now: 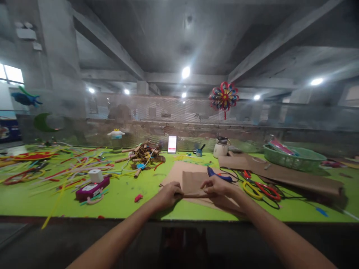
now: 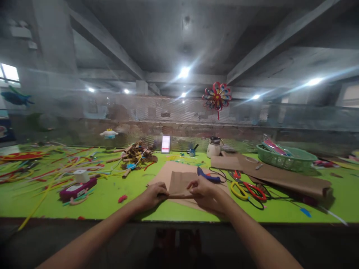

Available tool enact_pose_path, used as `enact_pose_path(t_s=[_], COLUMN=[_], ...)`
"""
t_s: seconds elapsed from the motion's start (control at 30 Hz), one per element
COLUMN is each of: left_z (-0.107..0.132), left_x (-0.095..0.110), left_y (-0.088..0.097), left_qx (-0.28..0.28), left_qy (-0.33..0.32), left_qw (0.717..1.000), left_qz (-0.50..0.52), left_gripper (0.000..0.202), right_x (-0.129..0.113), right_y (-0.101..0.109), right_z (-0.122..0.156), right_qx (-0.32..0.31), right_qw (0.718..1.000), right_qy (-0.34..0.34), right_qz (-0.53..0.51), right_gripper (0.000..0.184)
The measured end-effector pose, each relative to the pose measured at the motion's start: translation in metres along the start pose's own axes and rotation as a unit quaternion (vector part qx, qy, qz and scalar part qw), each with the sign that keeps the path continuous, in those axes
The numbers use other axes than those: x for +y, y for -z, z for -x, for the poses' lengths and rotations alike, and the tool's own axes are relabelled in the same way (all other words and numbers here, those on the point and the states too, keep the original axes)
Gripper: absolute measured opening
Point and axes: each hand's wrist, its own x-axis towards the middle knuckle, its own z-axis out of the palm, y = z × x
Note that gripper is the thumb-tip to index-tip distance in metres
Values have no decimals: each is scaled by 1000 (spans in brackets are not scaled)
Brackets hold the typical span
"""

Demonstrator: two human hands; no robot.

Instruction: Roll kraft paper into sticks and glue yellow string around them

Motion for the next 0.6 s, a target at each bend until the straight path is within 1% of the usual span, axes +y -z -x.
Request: enact_pose_path(t_s=[0.1, 0.17, 0.27, 0.33, 0.4, 0.47, 0.5, 0.53, 0.6], left_z=[-2, -2, -3, -4, -6, -8, -8, -9, -9], left_x=[1, 2, 3, 4, 4, 3, 3, 3, 2], left_y=[1, 3, 4, 3, 2, 1, 1, 0, 0], left_qx=[-7, -10, -9, -7, -6, -9, -11, -11, -8], left_qy=[-13, -19, -19, -13, -2, 6, 9, 10, 10], left_qw=[1000, 1000, 1000, 1000, 1000, 1000, 1000, 1000, 1000], left_qz=[1, -3, -10, -13, -15, -19, -21, -23, -25], left_gripper=[25, 25, 26, 27, 27, 27, 26, 26, 25], right_x=[11, 17, 21, 19, 14, 9, 7, 6, 6], right_y=[9, 10, 5, -1, -6, -8, -8, -6, 0], right_z=[7, 11, 20, 27, 33, 35, 34, 31, 23], right_qx=[4, 11, 40, 69, 113, 155, 164, 164, 141], right_qw=[1000, 1000, 999, 993, 977, 952, 944, 942, 952], right_qy=[-6, -7, 1, 14, 44, 99, 126, 146, 158], right_qz=[16, 18, 37, 91, 174, 243, 258, 255, 219], right_gripper=[24, 23, 21, 23, 25, 24, 24, 25, 29])
